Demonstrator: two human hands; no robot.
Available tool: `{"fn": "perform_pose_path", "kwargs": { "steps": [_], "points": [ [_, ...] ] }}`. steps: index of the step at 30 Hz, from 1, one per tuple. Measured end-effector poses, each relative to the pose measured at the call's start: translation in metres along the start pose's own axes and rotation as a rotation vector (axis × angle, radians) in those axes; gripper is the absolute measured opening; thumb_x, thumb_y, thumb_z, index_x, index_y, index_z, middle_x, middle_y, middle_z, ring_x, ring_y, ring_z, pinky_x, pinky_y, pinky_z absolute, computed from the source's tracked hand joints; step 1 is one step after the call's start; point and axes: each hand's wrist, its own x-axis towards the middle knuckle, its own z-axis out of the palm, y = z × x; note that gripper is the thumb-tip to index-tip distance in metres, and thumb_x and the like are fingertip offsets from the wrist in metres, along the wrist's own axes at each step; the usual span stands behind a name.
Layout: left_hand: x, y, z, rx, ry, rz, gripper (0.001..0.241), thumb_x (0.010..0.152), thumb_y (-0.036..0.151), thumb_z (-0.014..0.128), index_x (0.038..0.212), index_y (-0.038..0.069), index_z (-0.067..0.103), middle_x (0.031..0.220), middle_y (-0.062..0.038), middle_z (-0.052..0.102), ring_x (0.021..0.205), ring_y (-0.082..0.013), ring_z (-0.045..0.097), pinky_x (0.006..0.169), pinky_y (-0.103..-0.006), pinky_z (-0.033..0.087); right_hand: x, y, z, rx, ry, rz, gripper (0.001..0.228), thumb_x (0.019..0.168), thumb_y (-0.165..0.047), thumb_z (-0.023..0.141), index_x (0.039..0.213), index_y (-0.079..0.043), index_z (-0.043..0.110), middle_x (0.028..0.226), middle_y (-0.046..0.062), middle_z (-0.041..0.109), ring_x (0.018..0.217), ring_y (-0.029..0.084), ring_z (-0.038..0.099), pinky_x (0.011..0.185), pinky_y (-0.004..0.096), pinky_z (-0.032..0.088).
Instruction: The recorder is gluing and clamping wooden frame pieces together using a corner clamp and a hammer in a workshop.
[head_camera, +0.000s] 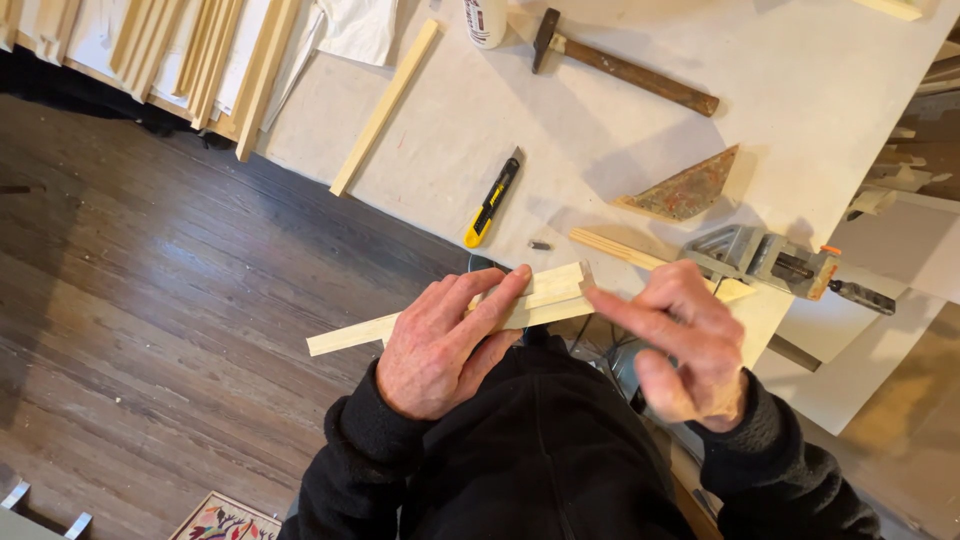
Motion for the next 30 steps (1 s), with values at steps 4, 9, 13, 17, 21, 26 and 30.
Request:
{"fn": "perform_pose_path", "kwargs": {
  "steps": [4,9,13,17,21,26,30],
  "points": [
    [0.0,0.001,-0.001,-0.006,-0.006,0.005,0.065,0.087,0.012,0.076,0.148,0.003,0.053,0.127,-0.013,0.063,0.104,-0.0291,0.064,0.09,-0.0393,0.053,-0.007,0.011,0.006,-0.019,0.048,0.08,0.049,0.085,-0.022,0.053,0.127,-0.005,0.073,0.082,0.0,0.051,0.082,0.018,0.047,0.075,0.035,0.044],
    [0.0,0.001,0.0,-0.01,0.005,0.002,0.064,0.09,0.012,0.076,0.149,0.003,0.053,0.126,-0.012,0.063,0.105,-0.0286,0.065,0.09,-0.0386,0.053,-0.007,0.011,-0.002,0.083,0.015,0.016,0.051,0.085,-0.026,0.05,0.126,-0.003,0.072,0.083,0.001,0.05,0.082,0.017,0.049,0.078,0.035,0.045],
    [0.002,0.003,-0.002,-0.042,-0.02,-0.007,0.065,0.088,0.012,0.076,0.148,0.003,0.053,0.126,-0.013,0.063,0.102,-0.0292,0.065,0.089,-0.0388,0.054,-0.003,0.011,-0.006,0.065,0.042,0.141,0.051,0.087,-0.025,0.051,0.126,0.0,0.071,0.087,0.004,0.052,0.083,0.018,0.05,0.077,0.033,0.045],
    [0.0,0.002,-0.002,-0.034,-0.027,0.01,0.065,0.086,0.011,0.076,0.147,0.002,0.053,0.126,-0.014,0.063,0.104,-0.0305,0.065,0.09,-0.0392,0.054,-0.011,0.019,-0.005,0.092,0.114,0.059,0.043,0.086,-0.021,0.055,0.12,-0.003,0.075,0.084,0.002,0.052,0.077,0.016,0.05,0.074,0.031,0.045],
    [0.003,0.005,-0.004,-0.072,-0.02,-0.012,0.065,0.087,0.011,0.076,0.148,0.003,0.053,0.126,-0.013,0.063,0.107,-0.0303,0.066,0.091,-0.0389,0.054,-0.011,0.022,-0.005,0.172,0.179,0.031,0.042,0.084,-0.02,0.051,0.115,-0.005,0.076,0.08,-0.002,0.053,0.073,0.013,0.049,0.071,0.03,0.044],
    [0.004,0.003,-0.003,-0.077,-0.033,-0.008,0.065,0.087,0.01,0.076,0.147,0.003,0.053,0.125,-0.014,0.063,0.106,-0.031,0.066,0.091,-0.0389,0.054,-0.029,0.039,0.002,0.224,0.12,-0.036,0.043,0.097,-0.031,0.047,0.11,-0.005,0.079,0.075,-0.004,0.05,0.072,0.015,0.046,0.067,0.033,0.042],
    [0.004,0.007,-0.004,-0.093,-0.04,-0.025,0.063,0.089,0.01,0.075,0.147,0.003,0.054,0.126,-0.013,0.064,0.106,-0.0304,0.066,0.091,-0.0385,0.055,-0.024,0.037,-0.001,0.3,0.204,-0.03,0.046,0.105,-0.039,0.044,0.11,-0.01,0.079,0.075,-0.005,0.054,0.072,0.011,0.049,0.065,0.031,0.041]
  ]
}}
